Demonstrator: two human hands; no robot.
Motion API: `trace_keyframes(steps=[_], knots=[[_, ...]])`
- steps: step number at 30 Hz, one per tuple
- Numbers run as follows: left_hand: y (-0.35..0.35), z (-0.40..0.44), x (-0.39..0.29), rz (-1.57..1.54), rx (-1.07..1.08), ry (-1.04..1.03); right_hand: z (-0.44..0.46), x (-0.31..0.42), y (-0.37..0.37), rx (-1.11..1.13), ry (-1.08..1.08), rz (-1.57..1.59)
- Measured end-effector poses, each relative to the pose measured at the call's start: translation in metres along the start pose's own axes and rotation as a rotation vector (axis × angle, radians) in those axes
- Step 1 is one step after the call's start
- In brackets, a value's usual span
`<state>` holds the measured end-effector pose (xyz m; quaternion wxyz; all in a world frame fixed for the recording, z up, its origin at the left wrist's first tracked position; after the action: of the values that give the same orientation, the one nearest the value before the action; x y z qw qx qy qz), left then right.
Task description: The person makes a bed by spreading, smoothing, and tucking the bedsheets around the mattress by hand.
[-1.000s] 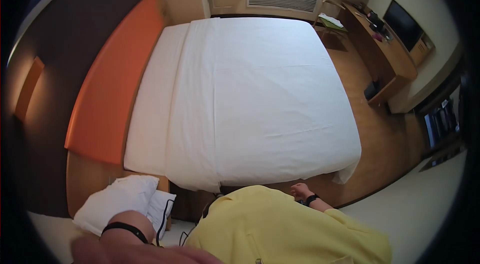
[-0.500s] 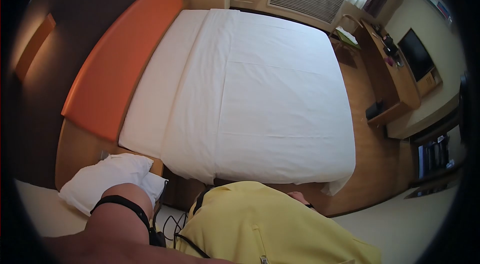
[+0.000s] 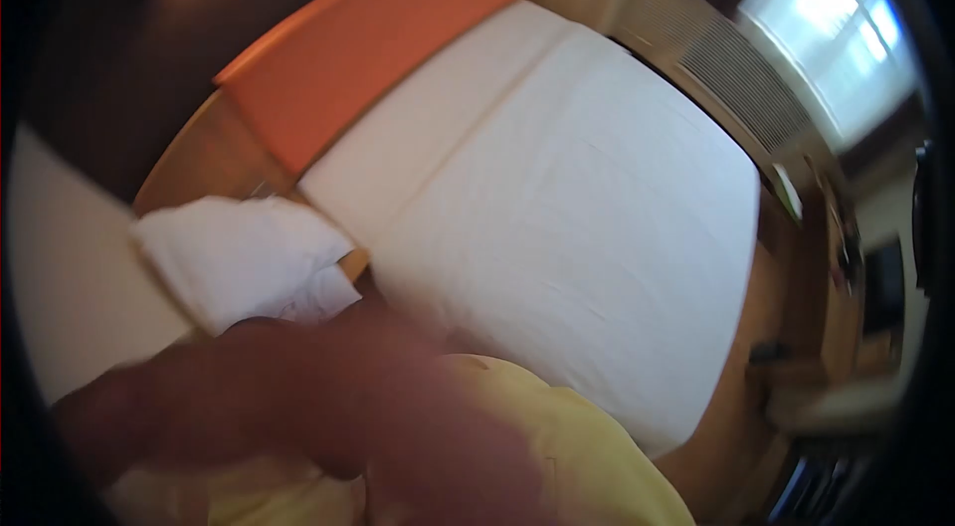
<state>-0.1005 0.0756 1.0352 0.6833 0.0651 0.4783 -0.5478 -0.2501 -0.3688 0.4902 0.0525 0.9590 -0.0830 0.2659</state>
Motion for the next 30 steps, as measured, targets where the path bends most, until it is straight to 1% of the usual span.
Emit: trace_keyframes(steps=[1,3,4,5,6,8,10,12,14,16,18,20,22,23,24,25,26,28,29,30], knots=[[0.014,-0.006,0.005,0.04,-0.092,0.056,0.007,0.006,0.0,0.009,-0.005,-0.024],[0.063,-0.019,0.026,0.222,-0.288,0.247,0.019,0.018,-0.001,0.014,-0.024,-0.071],[0.096,-0.03,0.044,0.414,-0.36,0.411,0.023,0.023,-0.002,0.015,-0.029,-0.093],[0.128,-0.049,0.062,0.638,-0.407,0.502,0.027,0.028,-0.003,0.009,-0.033,-0.111],[0.16,-0.073,0.081,0.76,-0.498,0.652,0.031,0.032,-0.004,0.004,-0.04,-0.128],[0.207,-0.127,0.105,0.956,-0.643,0.831,0.035,0.038,-0.002,-0.002,-0.045,-0.16],[0.244,-0.183,0.117,1.018,-0.8,0.844,0.038,0.042,-0.001,-0.01,-0.044,-0.179],[0.268,-0.236,0.12,1.036,-1.043,0.825,0.037,0.043,0.001,-0.021,-0.05,-0.194],[0.263,-0.258,0.104,1.045,-1.148,0.843,0.037,0.04,0.006,-0.032,-0.053,-0.209],[0.266,-0.288,0.097,0.977,-1.172,0.886,0.039,0.034,0.011,-0.041,-0.057,-0.226],[0.262,-0.312,0.079,0.99,-1.239,0.929,0.056,0.015,0.032,-0.055,-0.047,-0.25],[0.263,-0.334,0.062,1.126,-1.407,0.895,0.082,-0.014,0.058,-0.059,-0.03,-0.261],[0.264,-0.343,0.051,1.157,-1.502,0.874,0.071,-0.008,0.051,-0.035,-0.012,-0.216],[0.265,-0.343,0.051,1.245,-1.511,0.938,0.044,0.015,0.025,-0.019,-0.005,-0.18],[0.269,-0.343,0.056,1.254,-1.465,0.944,0.013,0.045,-0.008,-0.004,0.001,-0.143],[0.274,-0.331,0.063,1.255,-1.418,1.03,-0.018,0.069,-0.032,-0.095,-0.005,-0.167],[0.286,-0.319,0.072,1.274,-1.296,1.112,-0.006,0.053,-0.021,-0.021,0.004,-0.257],[0.326,-0.309,0.11,1.268,-1.087,1.078,0.003,0.027,-0.009,-0.023,-0.048,-0.536],[0.345,-0.296,0.134,1.168,-1.04,1.014,-0.005,0.016,-0.012,-0.117,0.021,-0.445],[0.367,-0.278,0.163,1.01,-0.975,0.902,-0.014,0.016,-0.022,-0.207,0.081,-0.369]])
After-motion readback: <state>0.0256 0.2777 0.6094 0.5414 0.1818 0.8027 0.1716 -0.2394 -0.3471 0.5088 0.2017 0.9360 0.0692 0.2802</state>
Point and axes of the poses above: each hand's wrist, its own z-axis towards the middle knuckle, its own y-axis out of the back of the hand, x = y × z, the point moved 2 cm from there along z, towards the middle knuckle, and after that the axes turned 5 degrees about x, right-handed, at the moved point
